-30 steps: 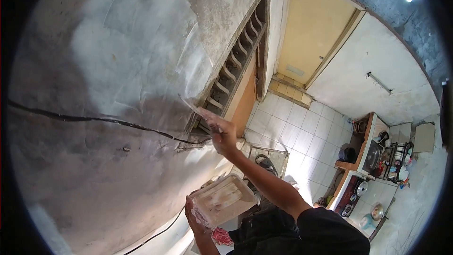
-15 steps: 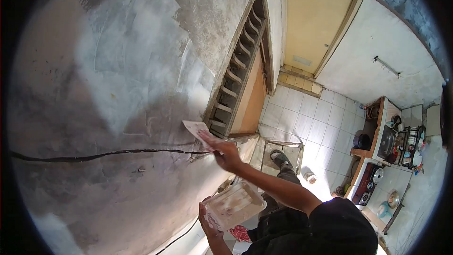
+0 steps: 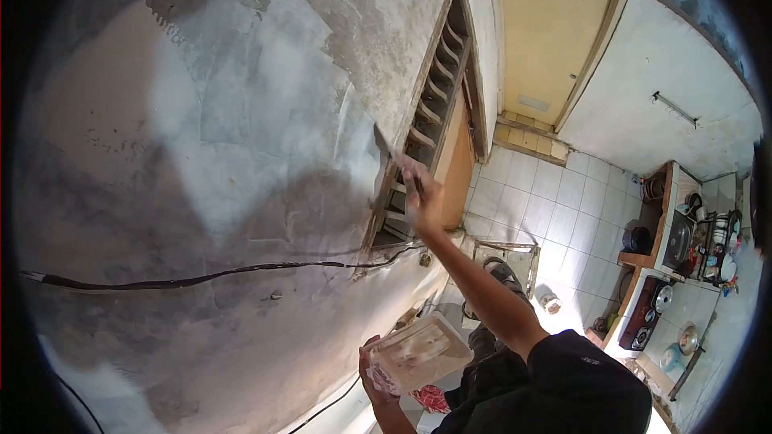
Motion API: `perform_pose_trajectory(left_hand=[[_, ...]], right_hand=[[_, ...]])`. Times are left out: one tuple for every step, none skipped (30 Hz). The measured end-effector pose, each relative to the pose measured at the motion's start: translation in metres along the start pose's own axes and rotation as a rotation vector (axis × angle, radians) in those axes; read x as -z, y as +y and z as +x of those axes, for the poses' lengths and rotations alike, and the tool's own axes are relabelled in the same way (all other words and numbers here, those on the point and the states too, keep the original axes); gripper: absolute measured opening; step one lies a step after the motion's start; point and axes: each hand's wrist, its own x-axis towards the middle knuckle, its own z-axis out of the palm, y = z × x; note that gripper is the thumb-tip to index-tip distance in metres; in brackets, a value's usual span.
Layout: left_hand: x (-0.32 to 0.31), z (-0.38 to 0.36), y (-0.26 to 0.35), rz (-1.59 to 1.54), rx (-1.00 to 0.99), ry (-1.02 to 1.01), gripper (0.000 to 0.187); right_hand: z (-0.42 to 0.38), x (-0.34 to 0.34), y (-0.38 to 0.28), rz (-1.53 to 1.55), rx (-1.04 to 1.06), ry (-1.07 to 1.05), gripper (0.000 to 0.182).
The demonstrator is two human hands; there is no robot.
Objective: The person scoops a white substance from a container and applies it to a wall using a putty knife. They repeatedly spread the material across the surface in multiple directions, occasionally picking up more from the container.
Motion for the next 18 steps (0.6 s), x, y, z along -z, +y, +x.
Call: perform_pose_trajectory(left_hand=[[-0.004, 0.000, 0.003, -0.036, 0.024, 0.010, 0.049], [-0.008, 0.001, 0.004, -0.072, 0.050, 0.018, 0.046], [-0.008, 0.003, 0.003, -0.072, 0.050, 0.016, 0.046], [-0.007, 0.007, 0.002, -0.093, 0.059, 0.004, 0.046], [-0.007, 0.009, 0.002, -0.113, 0.069, -0.007, 0.047], [-0.008, 0.008, 0.003, -0.109, 0.069, -0.008, 0.047], [-0.011, 0.009, 0.004, -0.061, 0.050, -0.015, 0.049], [-0.013, 0.008, 0.005, -0.012, 0.032, -0.021, 0.051], [-0.015, 0.008, 0.006, -0.009, 0.031, -0.022, 0.051], [-0.017, 0.008, 0.007, 0.002, 0.017, -0.003, 0.049], [-0.019, 0.008, 0.007, 0.013, 0.002, 0.016, 0.048], [-0.021, 0.006, 0.009, 0.015, 0.001, 0.018, 0.048], [-0.024, 0.004, 0.011, 0.024, -0.004, 0.033, 0.048], [-0.026, 0.003, 0.013, 0.034, -0.010, 0.049, 0.048], [-0.024, 0.003, 0.013, 0.033, -0.014, 0.050, 0.048], [-0.022, 0.004, 0.014, 0.082, -0.038, 0.043, 0.052], [-0.021, 0.003, 0.013, 0.132, -0.057, 0.038, 0.057], [-0.022, 0.002, 0.014, 0.132, -0.057, 0.039, 0.057]], right_hand=[[-0.013, 0.002, -0.003, 0.004, 0.001, -0.002, 0.025], [-0.027, 0.006, -0.006, -0.008, 0.017, -0.079, 0.028], [-0.035, 0.010, -0.009, -0.021, 0.033, -0.155, 0.032], [-0.040, 0.016, -0.012, -0.021, 0.033, -0.155, 0.032], [-0.043, 0.022, -0.015, 0.072, 0.015, -0.222, 0.034], [-0.044, 0.025, -0.018, 0.166, -0.003, -0.287, 0.036], [-0.043, 0.024, -0.018, 0.168, -0.003, -0.284, 0.036], [-0.042, 0.022, -0.018, 0.143, 0.029, -0.247, 0.043], [-0.041, 0.019, -0.018, 0.118, 0.061, -0.211, 0.051], [-0.047, 0.015, -0.014, 0.120, 0.062, -0.209, 0.051], [-0.057, 0.008, -0.011, 0.074, 0.065, -0.297, 0.059], [-0.069, 0.002, -0.011, 0.027, 0.066, -0.386, 0.067], [-0.077, -0.002, -0.018, -0.099, 0.095, -0.417, 0.074], [-0.086, 0.001, -0.025, -0.096, 0.095, -0.418, 0.074], [-0.093, 0.006, -0.032, -0.025, 0.070, -0.502, 0.074], [-0.098, 0.011, -0.035, 0.046, 0.046, -0.588, 0.073], [-0.101, 0.018, -0.036, 0.047, 0.046, -0.592, 0.073], [-0.104, 0.025, -0.036, 0.095, 0.041, -0.615, 0.071]])
